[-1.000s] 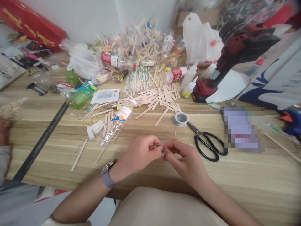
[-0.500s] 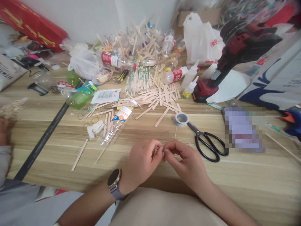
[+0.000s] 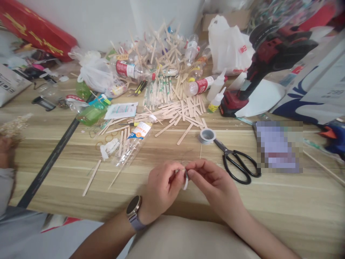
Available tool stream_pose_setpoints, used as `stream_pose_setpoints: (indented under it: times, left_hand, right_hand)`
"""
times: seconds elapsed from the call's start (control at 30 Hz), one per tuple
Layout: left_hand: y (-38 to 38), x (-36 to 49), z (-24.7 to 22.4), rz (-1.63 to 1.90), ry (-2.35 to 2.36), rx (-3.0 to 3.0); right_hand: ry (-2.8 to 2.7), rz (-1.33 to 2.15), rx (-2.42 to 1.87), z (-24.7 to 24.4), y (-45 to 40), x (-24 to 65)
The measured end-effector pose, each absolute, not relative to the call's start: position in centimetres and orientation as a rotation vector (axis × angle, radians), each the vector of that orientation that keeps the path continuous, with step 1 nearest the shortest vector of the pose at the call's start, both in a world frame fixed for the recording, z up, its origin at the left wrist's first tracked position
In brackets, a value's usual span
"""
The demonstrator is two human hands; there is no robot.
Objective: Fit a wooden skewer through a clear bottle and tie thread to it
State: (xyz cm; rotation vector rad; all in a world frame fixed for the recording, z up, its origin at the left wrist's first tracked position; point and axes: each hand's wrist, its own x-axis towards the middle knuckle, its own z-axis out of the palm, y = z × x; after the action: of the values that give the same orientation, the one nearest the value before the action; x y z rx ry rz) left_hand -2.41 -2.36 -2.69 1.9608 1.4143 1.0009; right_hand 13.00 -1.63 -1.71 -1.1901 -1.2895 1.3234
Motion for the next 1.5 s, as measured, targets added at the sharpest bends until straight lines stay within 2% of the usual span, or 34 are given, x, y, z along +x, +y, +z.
stream_pose_setpoints:
  times: [0.23,0.63,0.83,1.2,1.5]
  left_hand:
    - [-2.3,-2.3,-2.6,1.008,1.385,1.989]
    - [-1.9,-2.9,-2.3,0.96,1.257,2.041]
    - [-2.0,-2.7,-2.2,0.949,1.286,1.931]
    - [-2.2,-2.7,-2.6,0.96,1.292,1.816]
    - [-2.0,-2.6,-2.2,1.009,1.301,1.959]
  right_hand:
    - [-1.402,1.228,-1.261,-1.1,-1.9,13.0]
    - [-1.85,0.796,-1.263,-0.4,-1.7,13.9]
    - [-1.804,0.719,-1.312,-0.9,-1.9,13.4]
    - [-1.601,0.914,-1.306,-1.3,-2.4,13.4]
    - [-1.515,1.235,-1.312,-0.4,-2.1,13.6]
